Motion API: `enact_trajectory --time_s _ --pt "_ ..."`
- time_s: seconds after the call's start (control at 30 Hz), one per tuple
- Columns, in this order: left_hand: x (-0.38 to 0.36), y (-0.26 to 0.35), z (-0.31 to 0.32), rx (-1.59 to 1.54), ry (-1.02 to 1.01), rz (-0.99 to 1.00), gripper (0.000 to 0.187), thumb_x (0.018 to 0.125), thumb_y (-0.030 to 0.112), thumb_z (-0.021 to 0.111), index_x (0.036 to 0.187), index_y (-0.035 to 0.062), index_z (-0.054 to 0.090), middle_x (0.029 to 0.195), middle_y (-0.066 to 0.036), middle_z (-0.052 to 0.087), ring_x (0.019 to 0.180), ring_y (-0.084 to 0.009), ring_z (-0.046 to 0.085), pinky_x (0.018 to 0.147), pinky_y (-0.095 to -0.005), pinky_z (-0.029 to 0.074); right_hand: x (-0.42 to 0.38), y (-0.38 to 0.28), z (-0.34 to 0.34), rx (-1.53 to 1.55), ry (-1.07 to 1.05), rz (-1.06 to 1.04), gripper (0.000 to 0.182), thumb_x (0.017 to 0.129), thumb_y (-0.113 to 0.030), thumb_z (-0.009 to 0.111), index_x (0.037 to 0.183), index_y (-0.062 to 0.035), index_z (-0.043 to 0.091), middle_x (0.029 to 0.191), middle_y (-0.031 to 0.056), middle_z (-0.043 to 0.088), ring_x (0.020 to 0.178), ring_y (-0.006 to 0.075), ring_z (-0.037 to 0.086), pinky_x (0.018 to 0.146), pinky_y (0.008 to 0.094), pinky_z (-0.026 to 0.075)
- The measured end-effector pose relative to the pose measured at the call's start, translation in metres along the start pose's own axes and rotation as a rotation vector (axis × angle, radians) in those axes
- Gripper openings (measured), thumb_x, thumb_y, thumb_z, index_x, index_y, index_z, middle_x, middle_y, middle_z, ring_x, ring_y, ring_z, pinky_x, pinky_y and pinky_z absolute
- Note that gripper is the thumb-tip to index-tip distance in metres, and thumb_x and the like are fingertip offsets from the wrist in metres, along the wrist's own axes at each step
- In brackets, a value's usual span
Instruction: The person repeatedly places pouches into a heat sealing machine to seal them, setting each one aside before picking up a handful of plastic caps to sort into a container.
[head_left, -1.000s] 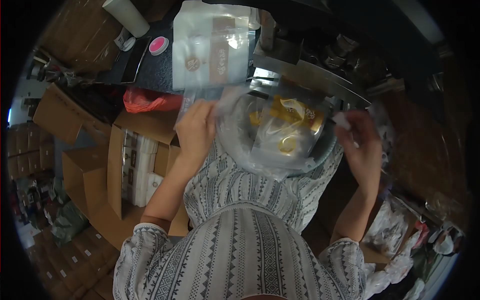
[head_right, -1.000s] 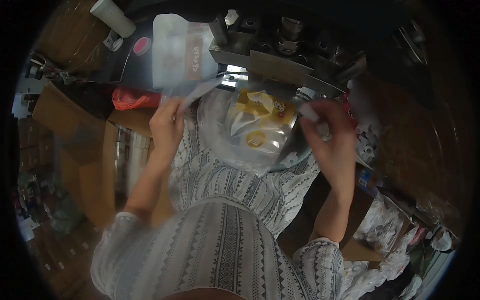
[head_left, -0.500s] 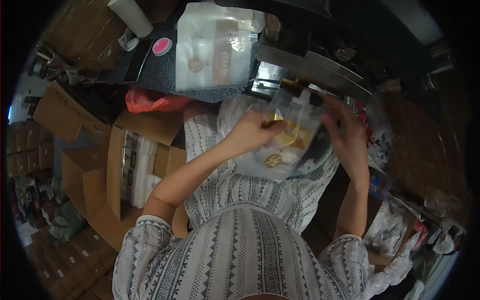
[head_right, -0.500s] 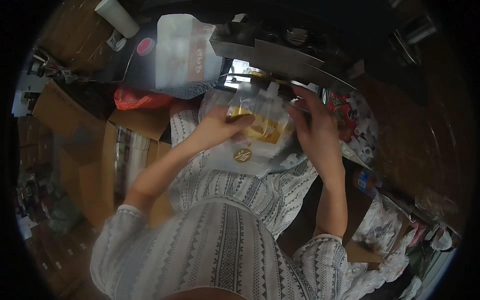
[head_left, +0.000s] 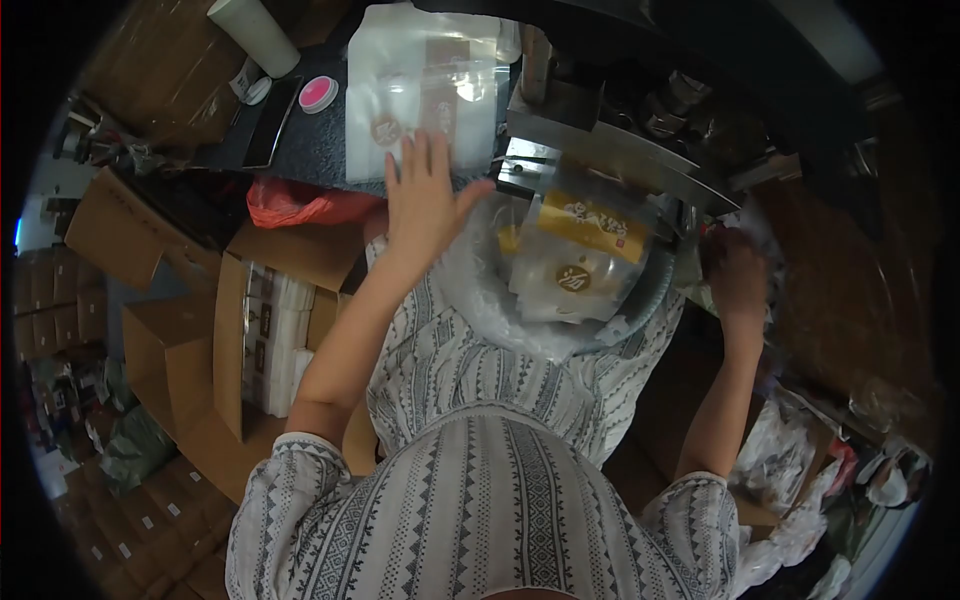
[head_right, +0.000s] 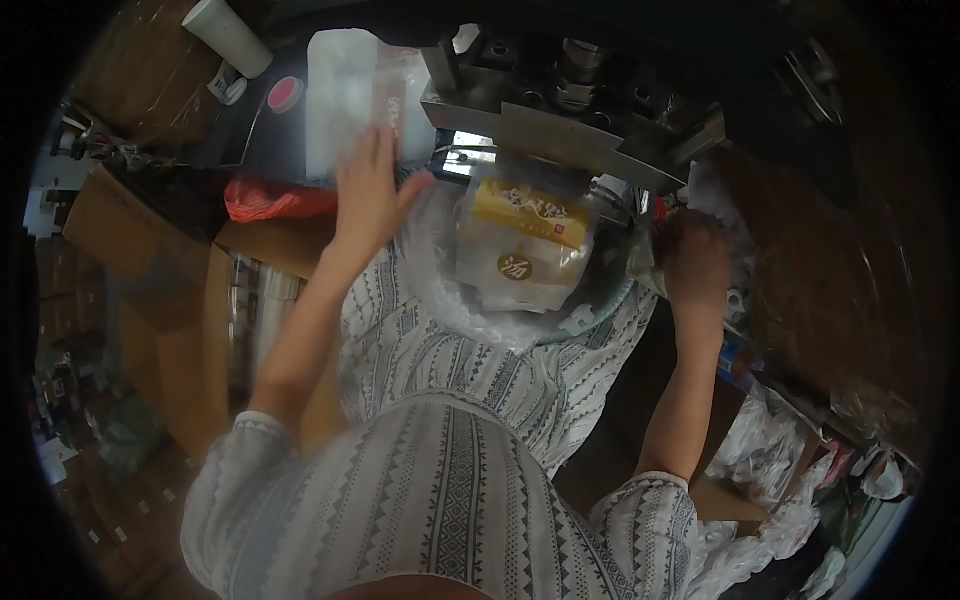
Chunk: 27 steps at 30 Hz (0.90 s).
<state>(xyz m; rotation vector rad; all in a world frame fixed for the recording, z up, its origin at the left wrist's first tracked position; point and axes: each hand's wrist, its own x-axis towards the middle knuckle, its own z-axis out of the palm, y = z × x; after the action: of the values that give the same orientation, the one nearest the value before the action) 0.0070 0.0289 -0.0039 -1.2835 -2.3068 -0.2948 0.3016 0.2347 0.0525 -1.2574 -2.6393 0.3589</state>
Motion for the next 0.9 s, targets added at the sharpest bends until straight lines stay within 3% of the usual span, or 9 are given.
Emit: enact_trajectory --time_s 0.1,0.2,0.27,0.43,0.53,0.6,0.7,0.77,0.9 --pt "-0.031 -0.001 -0.001 -0.138 -0.095 0.067 0.064 0.079 0.013 0.066 0.135 0.0028 0.038 0.133 -0.018 0.044 0.117 -0.0311 0.046 0.099 -0.0418 0.033 -0.003 -0.008 -0.005 0.083 0.08 -0.049 0.018 0.083 -0.01 0.059 0.098 0.0004 0.063 0.1 0.0199 0.062 0.093 0.0371 0.06 0.08 0.0401 0.047" --pt "-0.033 -0.017 -0.011 -0.301 -0.146 -0.065 0.066 0.073 0.005 0.066 0.134 0.0028 0.04 0.135 -0.016 0.044 0.114 -0.0335 0.048 0.098 -0.0409 0.035 -0.01 -0.002 -0.012 0.079 0.143 -0.046 0.017 0.082 -0.005 0.06 0.098 0.0017 0.062 0.099 0.019 0.063 0.09 0.0331 0.063 0.077 0.0376 0.049" --pt "-0.036 -0.017 -0.007 -0.317 -0.108 -0.061 0.066 0.072 0.002 0.064 0.134 0.0029 0.04 0.134 -0.016 0.044 0.114 -0.0331 0.048 0.097 -0.0403 0.035 -0.005 0.003 -0.008 0.249 -0.02 0.047 0.022 0.078 -0.005 0.064 0.099 0.0017 0.063 0.099 0.0183 0.06 0.09 0.0329 0.062 0.078 0.039 0.048" --pt "-0.035 -0.018 -0.01 -0.288 -0.052 -0.058 0.064 0.071 -0.001 0.063 0.132 0.0039 0.042 0.129 -0.014 0.049 0.11 -0.0318 0.05 0.094 -0.0384 0.038 -0.009 0.01 -0.007 0.37 0.022 0.066 0.022 0.077 0.001 0.061 0.098 0.0018 0.062 0.098 0.0185 0.062 0.089 0.0329 0.063 0.075 0.038 0.049" --pt "-0.028 -0.02 -0.02 -0.294 -0.046 -0.045 0.054 0.072 -0.001 0.062 0.124 0.0063 0.05 0.117 -0.011 0.056 0.102 -0.0307 0.054 0.088 -0.0391 0.04 -0.005 0.019 -0.003 0.297 -0.022 0.055 0.023 0.076 0.003 0.059 0.098 0.0013 0.062 0.099 0.0182 0.063 0.088 0.0334 0.064 0.074 0.0376 0.05" --pt "-0.025 -0.025 -0.028 -0.314 -0.087 -0.026 0.037 0.076 0.002 0.061 0.113 0.0088 0.06 0.101 -0.009 0.06 0.091 -0.0304 0.056 0.082 -0.0397 0.042 -0.002 0.016 -0.003 0.247 -0.038 0.047 0.023 0.075 0.004 0.059 0.097 0.0012 0.062 0.1 0.0181 0.063 0.087 0.0336 0.064 0.074 0.0373 0.05" --pt "-0.021 -0.028 -0.034 -0.364 -0.072 -0.033 0.022 0.079 0.005 0.06 0.1 0.0083 0.065 0.088 -0.01 0.06 0.081 -0.0311 0.057 0.073 -0.0394 0.043 0.0 0.006 -0.011 0.234 -0.038 -0.063 0.024 0.073 0.004 0.06 0.097 0.0005 0.061 0.093 0.0176 0.065 0.086 0.0302 0.065 0.074 0.0361 0.05" --pt "-0.021 -0.029 -0.038 -0.403 -0.129 -0.054 0.019 0.08 0.006 0.06 0.098 0.0075 0.065 0.085 -0.01 0.06 0.078 -0.0319 0.058 0.071 -0.0391 0.044 -0.002 0.0 -0.016 -0.009 -0.048 -0.098 0.026 0.07 0.003 0.06 0.096 -0.0002 0.059 0.093 0.0174 0.064 0.087 0.0334 0.063 0.075 0.0397 0.049" --pt "-0.029 -0.016 -0.053 -0.533 -0.147 -0.107 0.014 0.079 0.006 0.061 0.093 0.0057 0.065 0.081 -0.012 0.059 0.074 -0.0333 0.058 0.064 -0.0389 0.046 0.005 0.008 -0.007 -0.006 -0.026 -0.107 0.028 0.069 0.003 0.059 0.097 -0.0013 0.058 0.095 0.0162 0.062 0.09 0.0349 0.061 0.076 0.0417 0.047"
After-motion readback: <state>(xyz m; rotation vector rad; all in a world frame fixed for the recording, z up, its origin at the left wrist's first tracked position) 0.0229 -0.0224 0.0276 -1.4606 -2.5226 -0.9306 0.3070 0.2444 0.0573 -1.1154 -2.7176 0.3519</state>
